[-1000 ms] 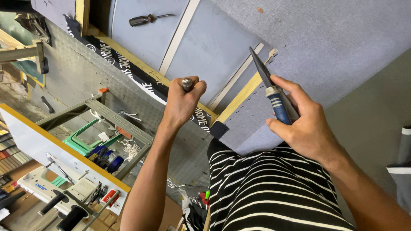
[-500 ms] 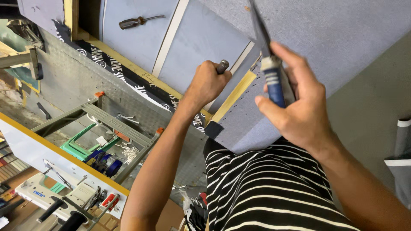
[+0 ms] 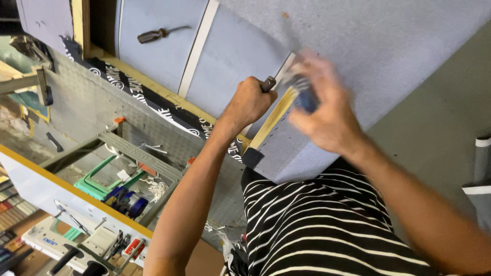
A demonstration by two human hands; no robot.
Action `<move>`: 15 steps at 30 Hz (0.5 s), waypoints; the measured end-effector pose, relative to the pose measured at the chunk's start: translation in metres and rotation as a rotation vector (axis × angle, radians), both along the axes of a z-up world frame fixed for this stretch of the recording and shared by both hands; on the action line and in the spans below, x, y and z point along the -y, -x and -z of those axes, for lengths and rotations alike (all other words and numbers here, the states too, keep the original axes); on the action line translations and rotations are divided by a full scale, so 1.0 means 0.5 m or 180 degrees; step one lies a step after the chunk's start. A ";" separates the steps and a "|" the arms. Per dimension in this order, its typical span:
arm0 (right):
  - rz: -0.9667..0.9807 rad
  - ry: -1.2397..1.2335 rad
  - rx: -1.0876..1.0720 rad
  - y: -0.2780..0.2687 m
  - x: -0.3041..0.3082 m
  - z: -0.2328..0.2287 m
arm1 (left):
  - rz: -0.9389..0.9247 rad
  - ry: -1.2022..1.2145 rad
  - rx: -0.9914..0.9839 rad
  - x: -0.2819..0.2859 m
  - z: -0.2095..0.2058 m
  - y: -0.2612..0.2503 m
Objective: The person uses a staple remover and a utility knife to remove staples and trim fabric from the underside of a chair seat. They work along the edges of the wooden frame, pulling away excess fabric and cutting it to size.
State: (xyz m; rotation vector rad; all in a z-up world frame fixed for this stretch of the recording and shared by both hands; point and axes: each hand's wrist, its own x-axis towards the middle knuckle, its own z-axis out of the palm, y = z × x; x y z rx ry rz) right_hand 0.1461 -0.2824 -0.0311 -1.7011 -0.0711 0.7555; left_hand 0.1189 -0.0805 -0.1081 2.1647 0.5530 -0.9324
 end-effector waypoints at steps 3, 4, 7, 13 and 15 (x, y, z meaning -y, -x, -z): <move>-0.0139 -0.0020 0.0202 -0.004 0.003 -0.015 | -0.0085 0.0006 -0.0055 0.004 0.000 0.004; 0.0200 -0.0201 0.0399 -0.007 0.002 -0.015 | -0.0140 -0.0004 -0.0052 0.001 0.003 -0.001; 0.0961 -0.0844 0.0707 0.020 -0.003 -0.003 | 0.0097 0.0106 0.0163 -0.001 0.000 0.018; -0.0062 -0.0232 0.0493 0.040 0.055 0.022 | -0.0026 0.0351 0.0216 -0.034 -0.039 0.065; 0.0303 -0.0301 -0.0137 0.046 0.072 0.017 | -0.0096 0.0513 0.0044 -0.065 -0.084 0.122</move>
